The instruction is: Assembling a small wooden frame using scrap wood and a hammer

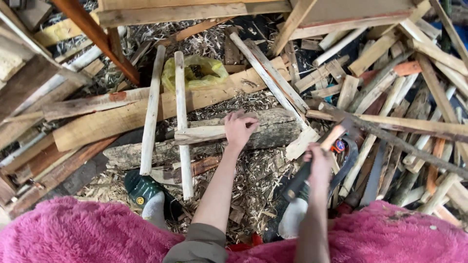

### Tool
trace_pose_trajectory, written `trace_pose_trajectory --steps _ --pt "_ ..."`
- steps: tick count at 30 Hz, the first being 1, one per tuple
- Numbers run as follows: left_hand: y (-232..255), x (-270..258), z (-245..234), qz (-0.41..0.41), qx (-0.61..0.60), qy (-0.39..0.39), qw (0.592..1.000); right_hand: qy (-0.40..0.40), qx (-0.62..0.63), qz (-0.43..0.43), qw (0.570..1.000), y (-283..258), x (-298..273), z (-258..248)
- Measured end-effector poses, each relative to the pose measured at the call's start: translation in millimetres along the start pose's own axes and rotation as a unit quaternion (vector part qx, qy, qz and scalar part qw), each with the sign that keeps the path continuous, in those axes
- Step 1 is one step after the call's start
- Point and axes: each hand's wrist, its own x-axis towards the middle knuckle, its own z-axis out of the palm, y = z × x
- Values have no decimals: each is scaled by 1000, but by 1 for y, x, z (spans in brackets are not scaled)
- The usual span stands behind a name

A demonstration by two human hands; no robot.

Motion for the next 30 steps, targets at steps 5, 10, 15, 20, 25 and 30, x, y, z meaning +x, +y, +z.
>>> trace_pose_trajectory --steps 5,10,15,20,25,30 --pt "-3 -2 -17 6 -57 -37 998 -137 101 -143 975 -34 8 -6" --pt "5 -6 -26 13 -75 -20 997 -171 95 -109 975 -82 -39 28" --pt "-2 1 -5 15 -59 1 998 -209 -47 -55 975 -62 -55 33" --pt "5 3 -19 19 -58 4 998 -198 -146 -67 967 -16 -60 50" --pt "1 -1 -1 5 -46 11 999 -263 -120 -60 955 -46 -87 76" --pt "-3 -3 -4 24 -76 -1 997 -281 -173 -50 943 -42 -93 79"
